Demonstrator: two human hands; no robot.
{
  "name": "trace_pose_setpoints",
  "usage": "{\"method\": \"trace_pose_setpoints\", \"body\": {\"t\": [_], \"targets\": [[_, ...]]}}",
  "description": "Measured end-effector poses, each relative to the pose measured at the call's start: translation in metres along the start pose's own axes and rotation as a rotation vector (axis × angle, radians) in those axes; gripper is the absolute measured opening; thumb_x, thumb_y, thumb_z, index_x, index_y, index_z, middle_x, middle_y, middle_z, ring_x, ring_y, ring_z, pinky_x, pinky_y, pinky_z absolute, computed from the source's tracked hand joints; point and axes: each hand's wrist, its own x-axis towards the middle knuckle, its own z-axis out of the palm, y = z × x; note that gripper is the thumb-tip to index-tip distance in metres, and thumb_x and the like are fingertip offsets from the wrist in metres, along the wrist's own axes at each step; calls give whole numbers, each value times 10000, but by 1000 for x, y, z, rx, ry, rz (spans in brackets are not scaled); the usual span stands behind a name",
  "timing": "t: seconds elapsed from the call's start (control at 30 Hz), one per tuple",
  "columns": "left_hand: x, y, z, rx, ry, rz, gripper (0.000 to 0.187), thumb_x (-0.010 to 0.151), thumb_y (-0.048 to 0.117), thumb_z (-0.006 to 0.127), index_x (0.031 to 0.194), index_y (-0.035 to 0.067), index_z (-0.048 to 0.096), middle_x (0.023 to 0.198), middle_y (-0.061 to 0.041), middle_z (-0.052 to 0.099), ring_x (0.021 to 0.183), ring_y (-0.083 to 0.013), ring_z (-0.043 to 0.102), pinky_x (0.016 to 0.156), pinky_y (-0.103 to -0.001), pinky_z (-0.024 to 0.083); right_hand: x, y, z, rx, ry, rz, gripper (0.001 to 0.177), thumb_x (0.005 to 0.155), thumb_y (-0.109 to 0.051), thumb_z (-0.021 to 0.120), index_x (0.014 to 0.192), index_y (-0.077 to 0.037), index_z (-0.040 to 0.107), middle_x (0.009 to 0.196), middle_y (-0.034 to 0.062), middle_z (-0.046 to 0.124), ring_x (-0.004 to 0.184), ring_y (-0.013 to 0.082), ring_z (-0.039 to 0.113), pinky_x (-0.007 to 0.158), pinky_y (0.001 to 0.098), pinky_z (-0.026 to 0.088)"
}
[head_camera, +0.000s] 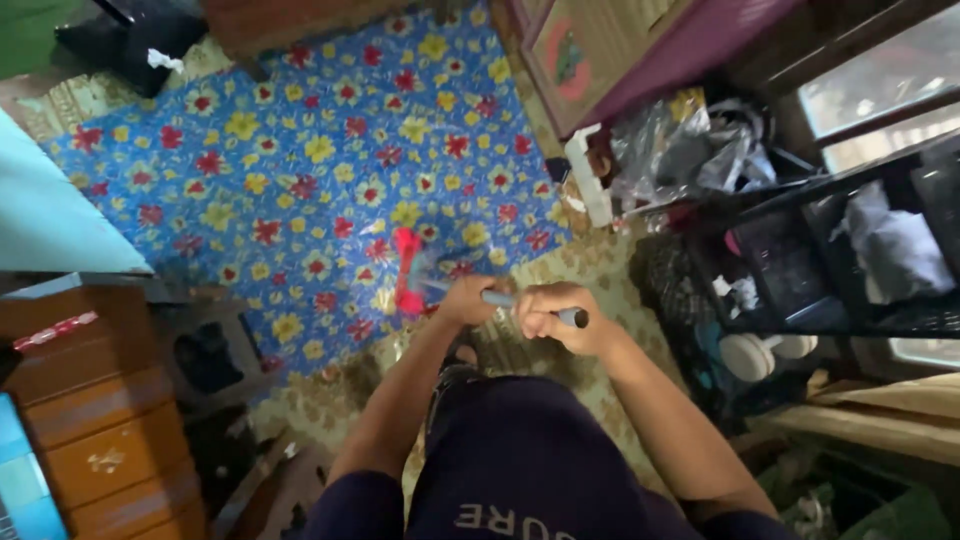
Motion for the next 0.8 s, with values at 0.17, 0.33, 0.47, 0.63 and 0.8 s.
{"method": "trace_pose_setpoints", "body": {"t": [0.17, 0.33, 0.47, 0.63, 0.8], "targets": [[-27, -9, 24, -6, 161, 66, 262, 796, 231, 668, 1037, 159, 743, 908, -154, 727, 877, -368, 710, 741, -458, 555, -39, -7, 24, 17, 121, 88, 290, 1047, -153, 598, 811, 16, 616, 842, 95, 670, 753, 192, 594, 750, 346, 503], [-58, 47, 32, 36, 3, 266, 200, 791, 236, 704, 946, 113, 678, 855, -158, 696, 819, -370, 686, 713, -461, 536, -103, -61, 57, -72, 156, 55, 216, 1041, -117, 600, 874, 18, 616, 936, 110, 674, 881, 207, 624, 841, 357, 514], [-78, 107, 56, 181, -221, 315, 83, 774, 192, 678, 829, 133, 699, 802, -130, 714, 811, -362, 692, 724, -491, 514, -149, -94, 95, -275, 318, -3, 136, 967, -94, 669, 890, 3, 612, 898, 117, 669, 826, 215, 636, 793, 383, 526], [-119, 183, 60, 55, -501, 429, 123, 673, 176, 687, 789, 140, 709, 751, -117, 698, 732, -312, 693, 657, -457, 527, -198, -123, 147, -5, 348, -317, 287, 967, -189, 704, 768, -39, 562, 746, 81, 580, 682, 210, 548, 650, 380, 465], [-139, 153, 104, -12, -696, 583, 84, 733, 151, 671, 752, 74, 642, 691, -146, 647, 634, -311, 618, 598, -475, 463, -199, -147, 185, -215, 304, -362, 402, 991, -255, 641, 689, -33, 494, 648, 76, 529, 585, 247, 544, 607, 382, 469]]}}
